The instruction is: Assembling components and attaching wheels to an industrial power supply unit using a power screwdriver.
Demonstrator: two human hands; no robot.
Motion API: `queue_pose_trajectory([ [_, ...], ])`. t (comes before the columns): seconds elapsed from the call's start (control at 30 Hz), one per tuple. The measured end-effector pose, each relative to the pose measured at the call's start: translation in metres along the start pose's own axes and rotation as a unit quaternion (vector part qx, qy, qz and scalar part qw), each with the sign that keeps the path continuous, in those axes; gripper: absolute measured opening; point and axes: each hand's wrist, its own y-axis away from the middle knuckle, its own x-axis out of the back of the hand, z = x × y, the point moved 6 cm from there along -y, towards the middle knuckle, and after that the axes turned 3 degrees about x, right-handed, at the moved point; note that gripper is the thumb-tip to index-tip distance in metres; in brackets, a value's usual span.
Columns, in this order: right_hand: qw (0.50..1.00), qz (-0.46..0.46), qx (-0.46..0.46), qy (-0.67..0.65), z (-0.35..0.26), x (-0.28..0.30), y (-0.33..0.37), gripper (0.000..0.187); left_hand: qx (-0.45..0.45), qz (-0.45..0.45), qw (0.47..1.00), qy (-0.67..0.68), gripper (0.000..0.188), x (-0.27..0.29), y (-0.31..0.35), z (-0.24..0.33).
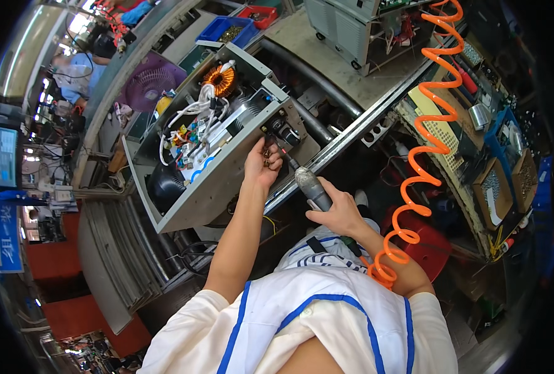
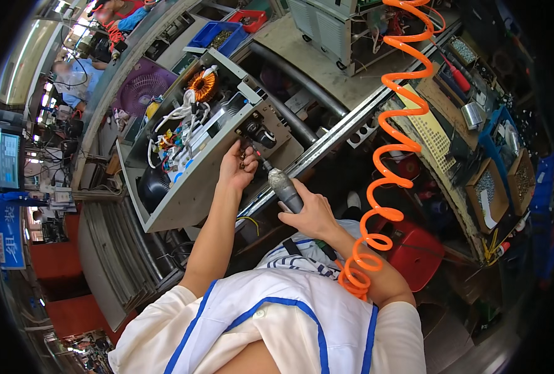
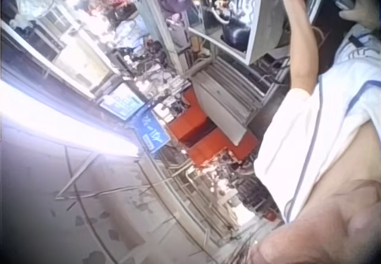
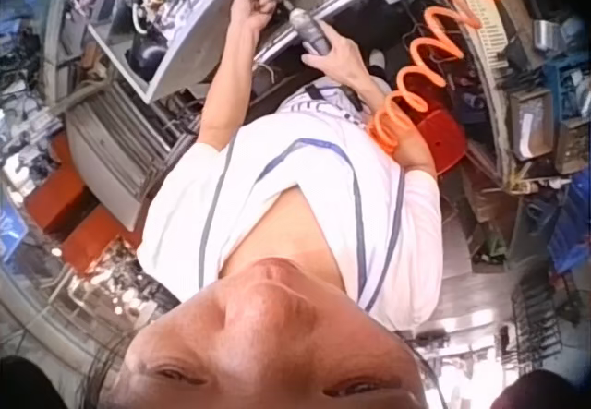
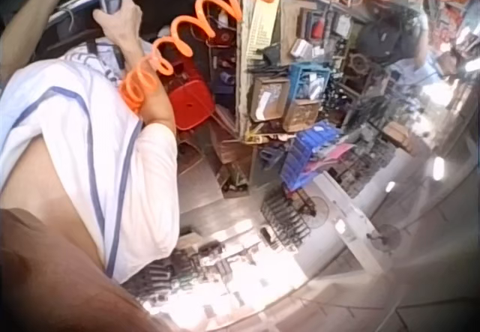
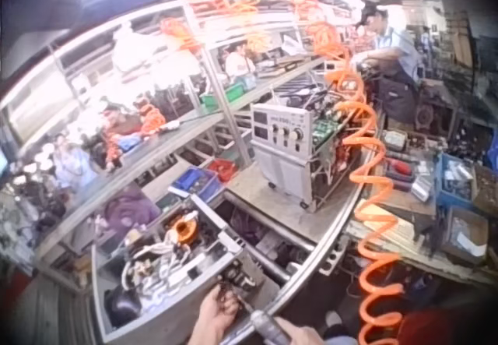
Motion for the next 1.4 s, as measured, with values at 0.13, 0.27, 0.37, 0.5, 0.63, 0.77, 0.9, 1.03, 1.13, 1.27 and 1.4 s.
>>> queue_pose_trajectory([
  [0.13, 1.000, 0.003, 0.002, 0.018, 0.004, -0.001, -0.001, 0.069, -0.009, -0.021, 1.000, 0.009, 0.030, 0.018, 0.005, -0.006],
  [0.27, 1.000, 0.002, -0.001, -0.001, 0.006, -0.005, -0.002, 0.067, -0.025, -0.048, 0.999, -0.002, 0.025, 0.028, 0.005, -0.007],
  [0.37, 0.999, -0.013, -0.032, -0.037, 0.011, -0.010, -0.004, 0.069, -0.038, -0.019, 0.998, -0.049, 0.024, 0.034, 0.008, -0.007],
  [0.5, 0.993, -0.032, -0.056, -0.099, 0.021, -0.015, -0.006, 0.071, -0.040, 0.013, 0.998, -0.037, 0.021, 0.025, 0.017, -0.012],
  [0.63, 0.996, -0.032, -0.029, -0.082, 0.020, -0.013, -0.006, 0.072, -0.028, 0.008, 0.999, -0.043, 0.019, 0.018, 0.018, -0.015],
  [0.77, 0.999, -0.025, -0.001, -0.029, 0.000, -0.003, 0.008, 0.074, -0.021, -0.056, 0.996, -0.071, 0.022, 0.006, 0.024, -0.018],
  [0.9, 0.999, -0.030, 0.016, -0.037, -0.005, 0.005, 0.013, 0.074, -0.065, -0.097, 0.989, -0.092, 0.026, -0.018, 0.036, -0.016],
  [1.03, 0.998, -0.032, 0.029, -0.039, -0.004, 0.005, 0.003, 0.074, -0.062, -0.095, 0.989, -0.095, 0.026, -0.024, 0.033, -0.005],
  [1.13, 0.997, -0.039, 0.021, -0.060, -0.006, 0.005, -0.001, 0.074, -0.053, -0.086, 0.988, -0.117, 0.023, -0.024, 0.029, -0.001],
  [1.27, 0.993, -0.046, 0.027, -0.109, -0.002, 0.002, -0.003, 0.073, -0.071, -0.048, 0.991, -0.107, 0.020, -0.017, 0.024, -0.002],
  [1.4, 0.993, -0.039, 0.019, -0.107, -0.008, 0.001, -0.001, 0.067, -0.080, -0.027, 0.990, -0.114, 0.019, -0.015, 0.020, 0.002],
])
